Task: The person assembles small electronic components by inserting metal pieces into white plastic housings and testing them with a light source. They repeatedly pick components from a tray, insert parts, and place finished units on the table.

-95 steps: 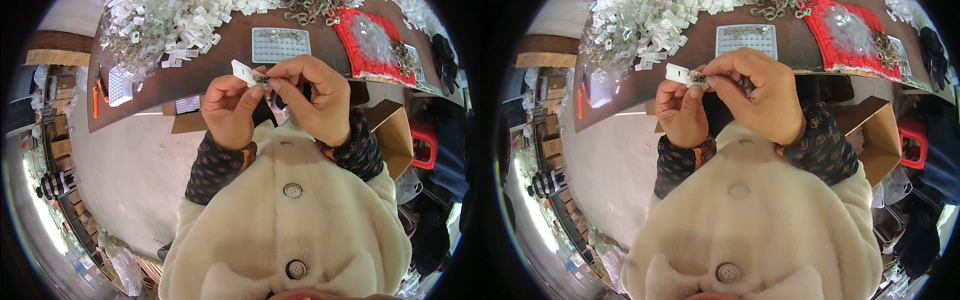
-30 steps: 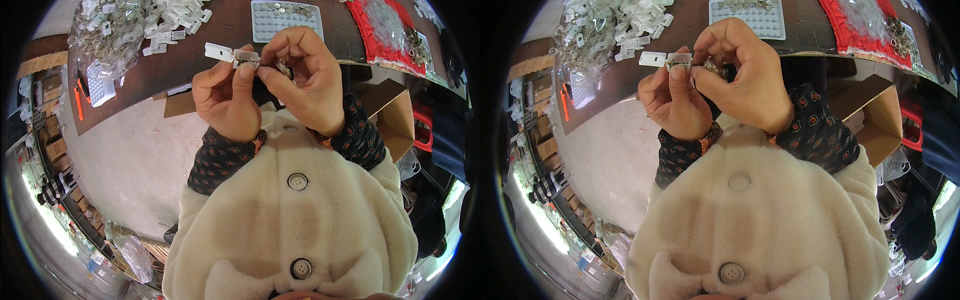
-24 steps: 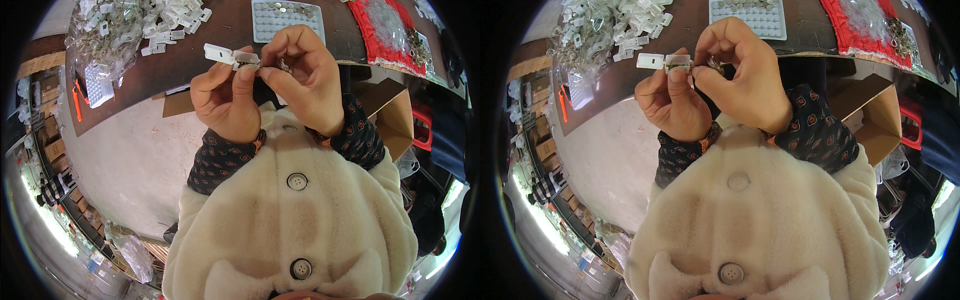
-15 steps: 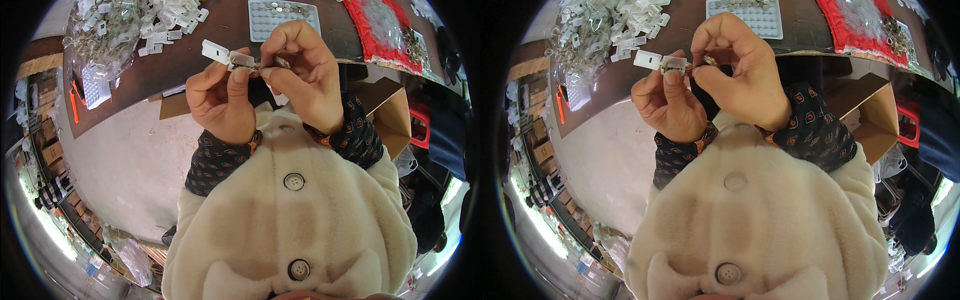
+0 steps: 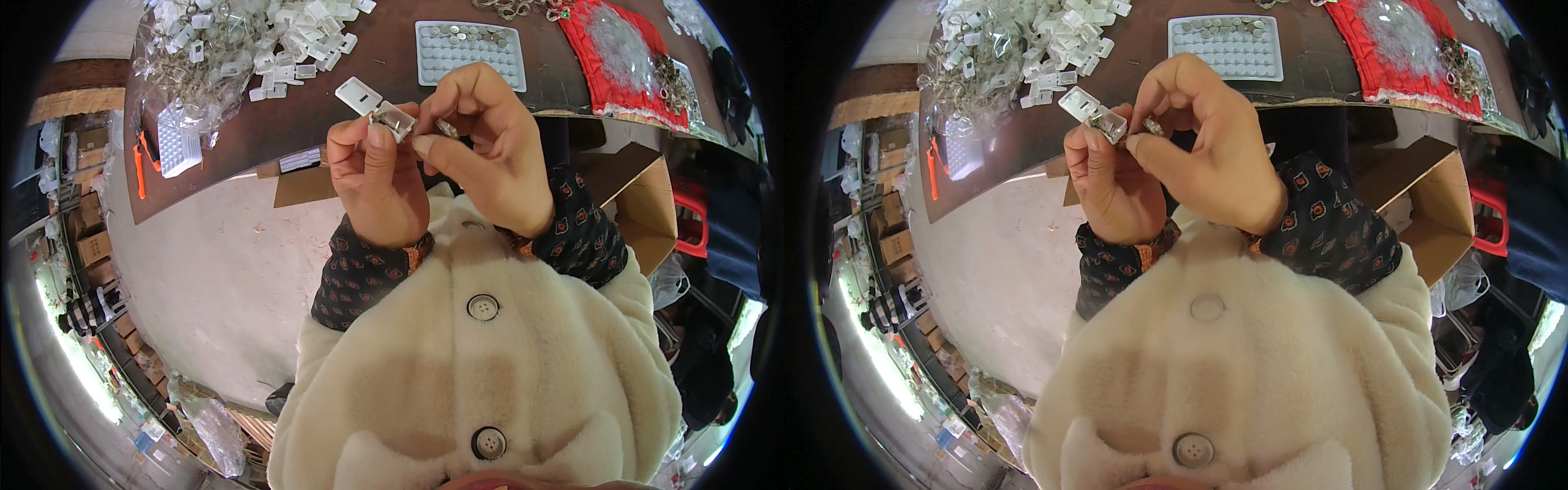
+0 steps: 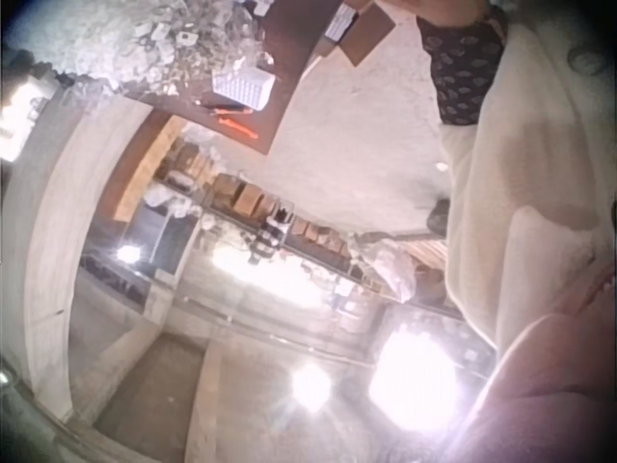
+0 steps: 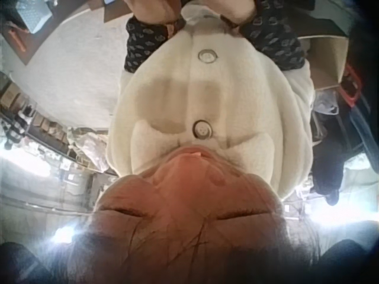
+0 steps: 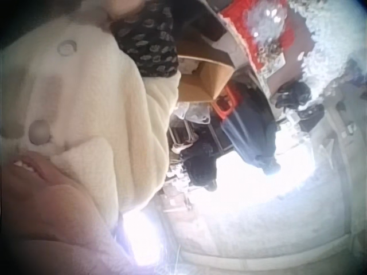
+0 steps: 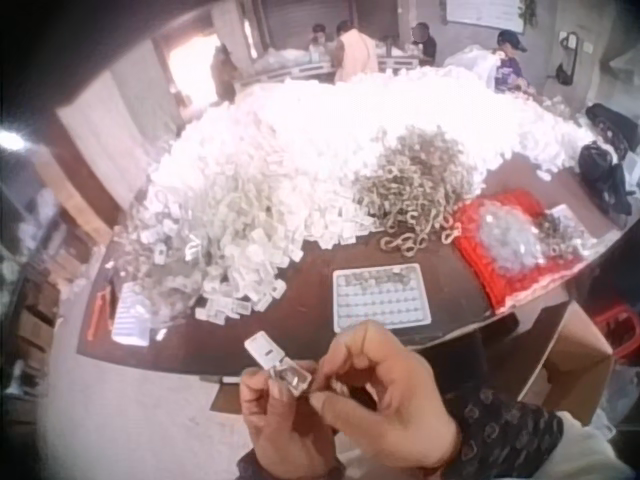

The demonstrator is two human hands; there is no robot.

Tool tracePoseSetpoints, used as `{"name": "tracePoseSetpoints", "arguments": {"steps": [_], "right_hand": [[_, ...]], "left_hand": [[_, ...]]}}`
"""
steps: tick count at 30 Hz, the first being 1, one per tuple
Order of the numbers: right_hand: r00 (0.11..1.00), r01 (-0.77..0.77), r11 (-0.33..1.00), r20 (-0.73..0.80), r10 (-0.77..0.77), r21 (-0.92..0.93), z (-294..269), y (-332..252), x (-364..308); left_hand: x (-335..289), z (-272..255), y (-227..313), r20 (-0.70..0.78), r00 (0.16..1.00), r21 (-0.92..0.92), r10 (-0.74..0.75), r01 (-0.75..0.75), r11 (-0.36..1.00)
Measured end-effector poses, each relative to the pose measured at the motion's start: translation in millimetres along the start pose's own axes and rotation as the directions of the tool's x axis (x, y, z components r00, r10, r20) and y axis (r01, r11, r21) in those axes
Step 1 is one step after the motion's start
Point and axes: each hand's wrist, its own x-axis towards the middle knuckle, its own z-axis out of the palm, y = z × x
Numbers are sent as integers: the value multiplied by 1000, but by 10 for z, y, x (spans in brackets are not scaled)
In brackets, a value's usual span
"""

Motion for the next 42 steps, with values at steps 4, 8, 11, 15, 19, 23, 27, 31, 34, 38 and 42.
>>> {"name": "tracePoseSetpoints", "arguments": {"steps": [4, 8, 11, 15, 19, 23, 27, 31, 34, 38, 42], "right_hand": [[974, 223, 927, 27, -225, -302, 4, 50, -57], [750, 617, 482, 279, -600, -622, -79, 104, 37], [774, 599, 523, 269, -574, -607, -184, 74, 25], [843, 495, 463, 277, -461, -735, -316, 47, 34], [812, 535, 456, 284, -510, -711, -371, 118, 99], [906, 387, 608, 162, -391, -693, -436, 143, 96], [959, 249, 682, 80, -271, -688, -590, 150, 170], [947, 142, 580, -61, -316, -803, -814, 338, 517], [931, 159, 492, -36, -363, -856, -860, 525, 708], [946, 129, 403, -10, -325, -906, -855, 650, 805], [965, 88, 342, -5, -262, -936, -887, 643, 782]], "left_hand": [[-16, -12, -7, -35, 996, -93, -87, 83, 992], [19, -44, -5, 12, 992, -94, -127, 128, 987], [77, -61, -55, 15, 995, -77, -102, 103, 992], [125, -81, -124, 29, 995, -34, -93, 94, 995], [149, -105, -180, 42, 991, -5, -126, 126, 992], [196, -144, -241, 92, 981, 101, -173, 164, 981], [246, -170, -325, 94, 966, 71, -243, 237, 969], [325, -194, -333, 8, 963, 97, -270, 268, 959], [381, -197, -304, 3, 959, 90, -282, 281, 956], [408, -222, -265, -9, 961, 86, -276, 276, 957], [404, -290, -244, -45, 955, 75, -292, 294, 953]]}}
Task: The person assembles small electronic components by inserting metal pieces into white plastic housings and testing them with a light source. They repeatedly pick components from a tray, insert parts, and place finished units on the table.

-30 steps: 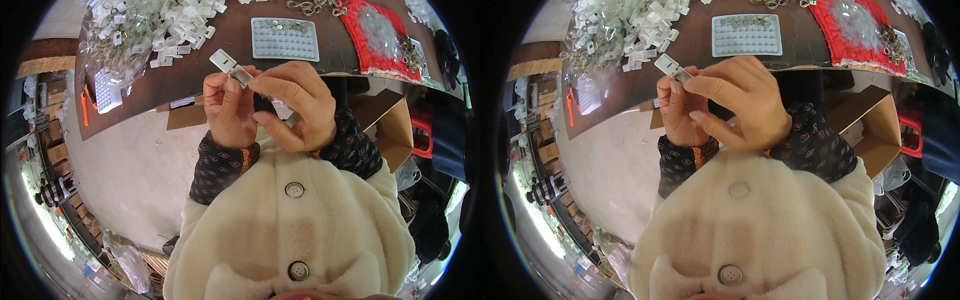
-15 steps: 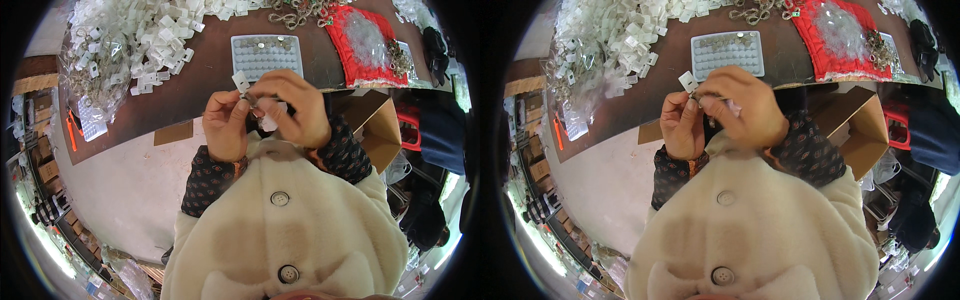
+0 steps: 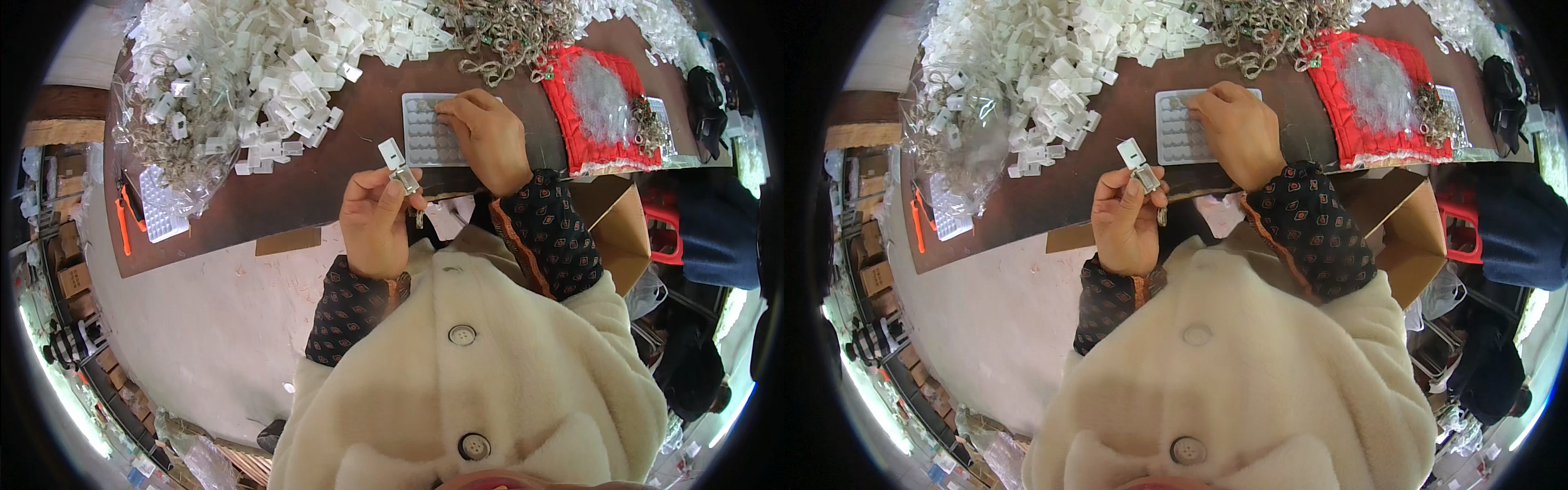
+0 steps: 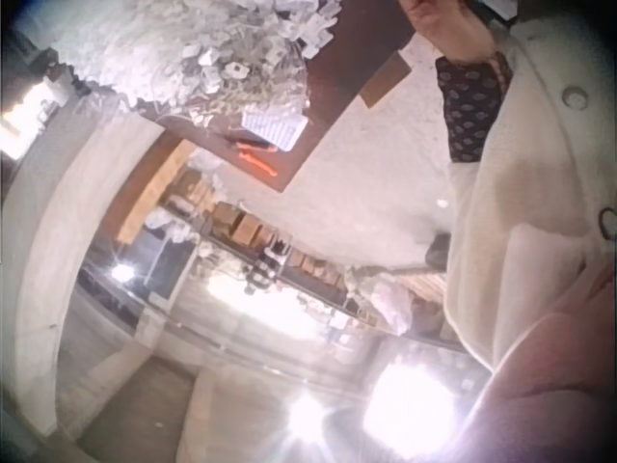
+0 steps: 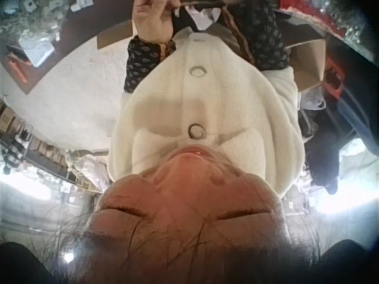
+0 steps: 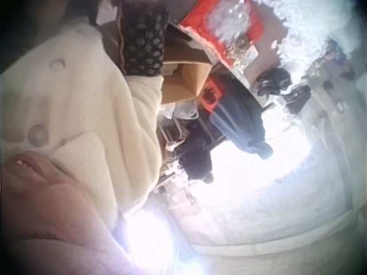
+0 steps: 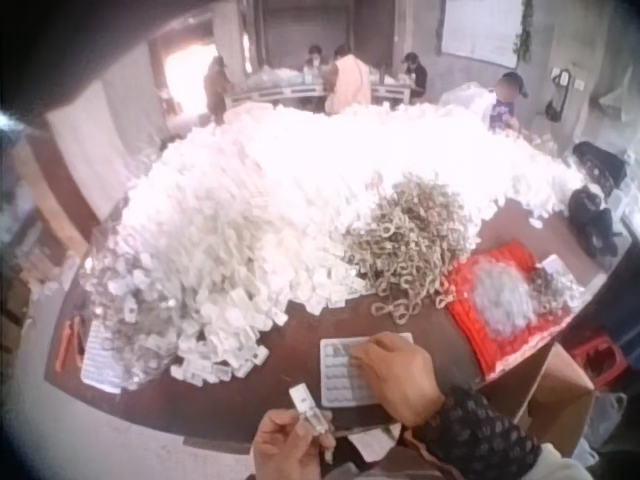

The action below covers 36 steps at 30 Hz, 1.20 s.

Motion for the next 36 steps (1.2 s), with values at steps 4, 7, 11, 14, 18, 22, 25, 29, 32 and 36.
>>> {"name": "tracePoseSetpoints", "arguments": {"steps": [4, 7, 11, 14, 18, 22, 25, 29, 32, 36], "right_hand": [[997, 21, 995, 70, -14, -95, -17, 37, 4], [998, 17, 999, 56, -16, -33, 1, 6, 19], [995, -22, 998, 99, 28, -62, -27, -17, 17], [993, 41, 993, 113, -29, -107, -48, -21, -5], [977, 120, 980, 192, -89, -158, -41, -38, 4], [963, 17, 978, 267, 40, -210, -64, -105, 46], [992, 104, 994, 74, -103, -19, -161, -225, 41], [994, 106, 934, -11, -109, 340, -518, -526, -183], [990, 140, 899, -40, -136, 415, -600, -813, -255], [980, 194, 891, -40, -195, 411, -607, -971, -268]], "left_hand": [[29, -36, -26, 1, 1000, 30, 24, -24, 999], [35, -29, -55, -52, 996, 75, 75, -71, 995], [35, -63, -78, -48, 999, -18, 4, -5, 1000], [22, -104, -75, 15, 1000, -164, -22, 24, 986], [-18, -59, -40, 6, 999, -158, 35, -33, 987], [-8, 32, 34, 27, 991, -131, 134, -129, 983], [-33, 38, 86, 35, 993, 13, 113, -113, 993], [-129, 48, 111, 124, 988, -195, 96, -70, 978], [-148, 117, 156, 179, 977, -180, 112, -79, 980], [-168, 220, 201, 184, 974, -122, 129, -108, 987]]}}
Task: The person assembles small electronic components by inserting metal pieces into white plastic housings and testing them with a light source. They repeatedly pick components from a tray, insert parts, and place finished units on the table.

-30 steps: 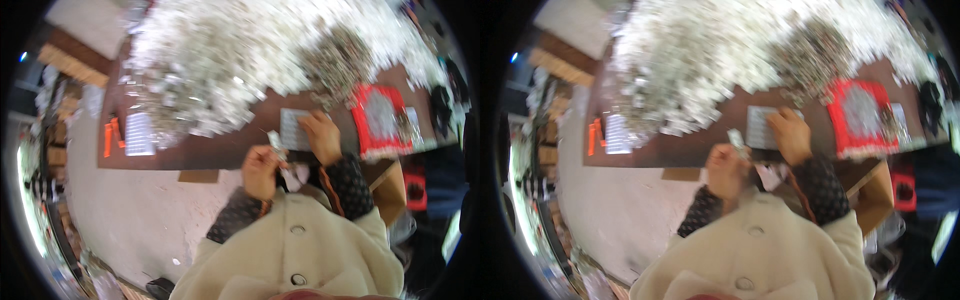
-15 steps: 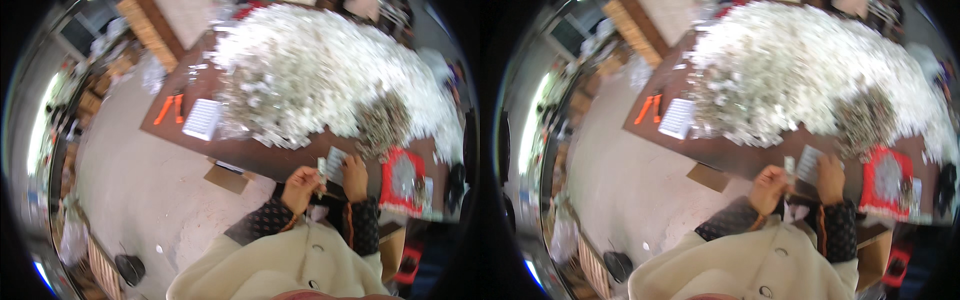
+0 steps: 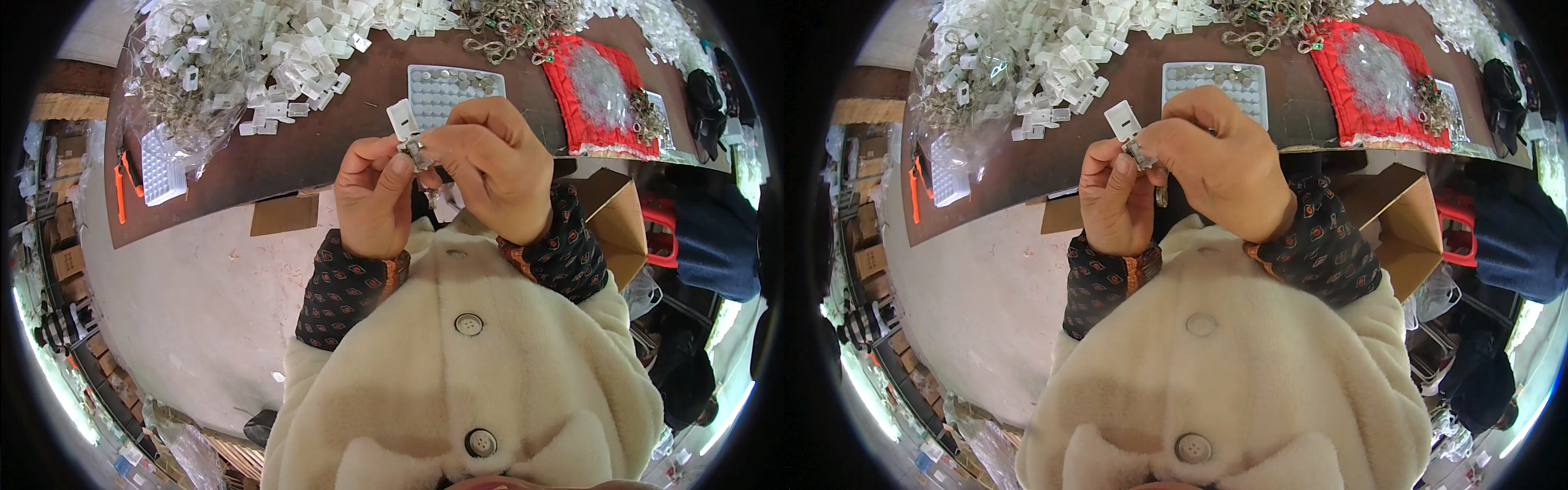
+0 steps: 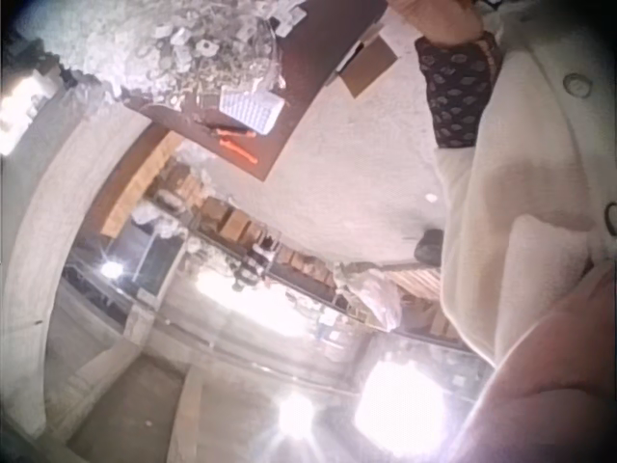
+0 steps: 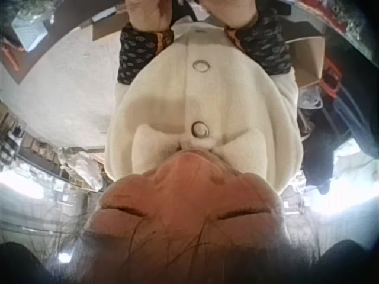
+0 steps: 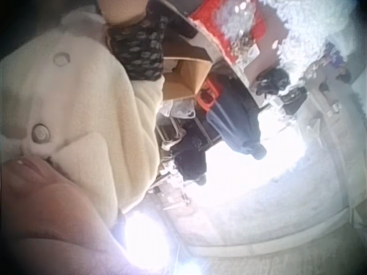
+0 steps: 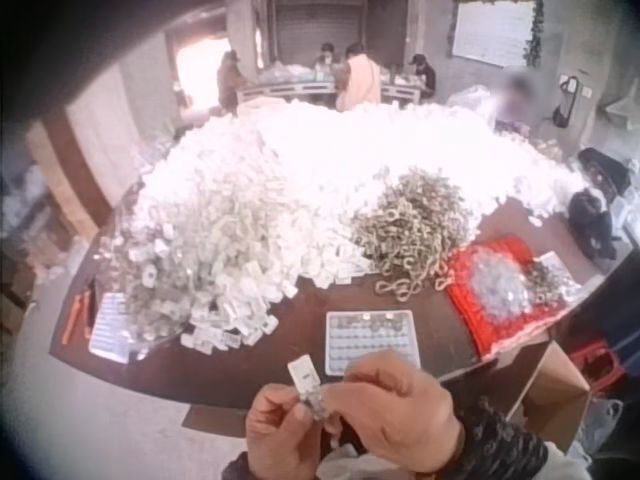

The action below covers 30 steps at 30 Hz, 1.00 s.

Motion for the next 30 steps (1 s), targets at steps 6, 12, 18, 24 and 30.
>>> {"name": "tracePoseSetpoints", "arguments": {"steps": [6, 12, 18, 24, 30], "right_hand": [[997, -71, 990, 26, 68, 125, 44, 77, -42], [995, 93, 995, 32, -92, -23, 52, 144, 0], [991, 98, 992, 104, -89, -82, 133, 216, 36], [992, -26, 921, -125, -25, -389, 188, 733, 234], [999, 32, 808, -5, -44, -588, 377, 1145, 265]], "left_hand": [[-5, -50, -25, -55, 998, -53, -34, 31, 998], [8, -128, -53, -63, 994, -95, -94, 88, 992], [29, -198, -96, -86, 992, -89, -94, 86, 992], [91, -296, -88, -175, 980, -11, -98, 97, 995], [135, -336, -55, -190, 971, -52, -143, 135, 989]]}}
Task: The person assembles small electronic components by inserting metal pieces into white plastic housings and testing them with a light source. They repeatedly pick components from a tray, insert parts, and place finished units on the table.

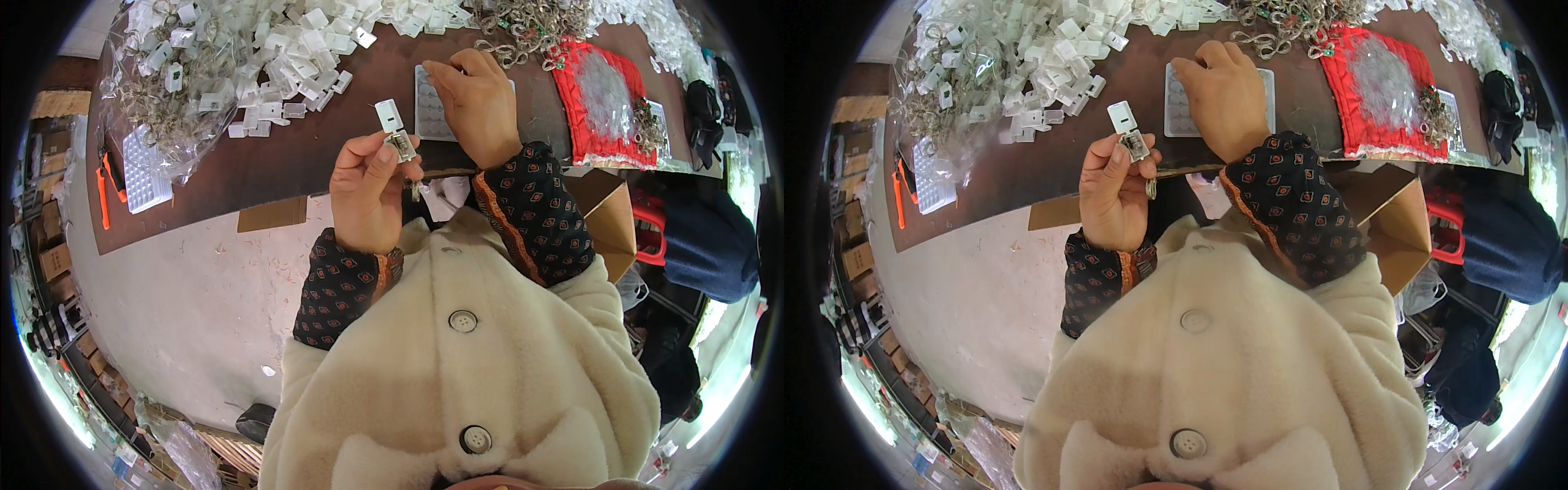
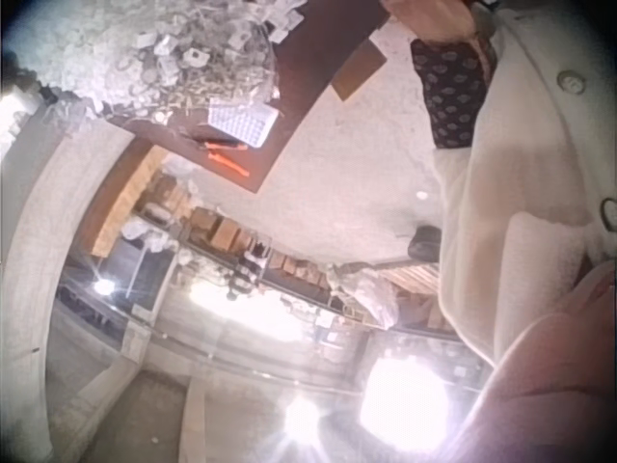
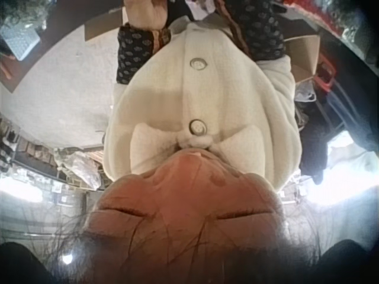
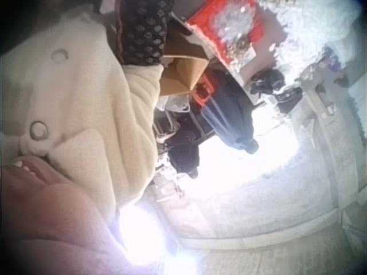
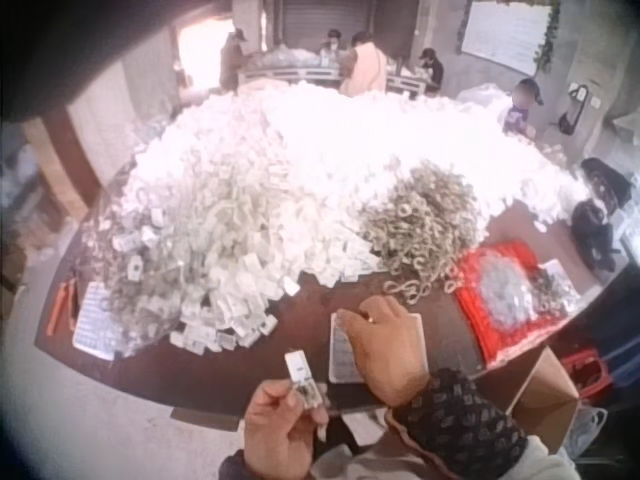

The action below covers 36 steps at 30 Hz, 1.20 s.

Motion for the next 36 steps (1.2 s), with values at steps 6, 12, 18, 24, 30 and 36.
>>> {"name": "tracePoseSetpoints", "arguments": {"steps": [6, 12, 18, 24, 30, 36], "right_hand": [[999, -40, 997, -6, 41, 73, 57, 52, -40], [996, -94, 959, 33, 88, 266, -172, -144, -3], [1000, -22, 881, 2, 24, 473, -600, -596, -136], [999, 8, 810, 23, -27, 586, -711, -617, -202], [990, 120, 784, -21, -136, 609, -772, -670, -337], [827, -524, 151, 459, 325, 838, -894, -613, -320]], "left_hand": [[1, -24, -5, 14, 1000, 16, 6, -6, 1000], [-19, -2, 16, 45, 999, -9, 22, -22, 1000], [-81, 64, 23, 74, 997, -66, 28, -23, 998], [-182, 88, 41, 90, 996, -91, -27, 35, 995], [-255, 189, 14, -48, 999, -123, -21, 15, 992], [-271, 209, -24, 153, 983, -88, -98, 112, 990]]}}
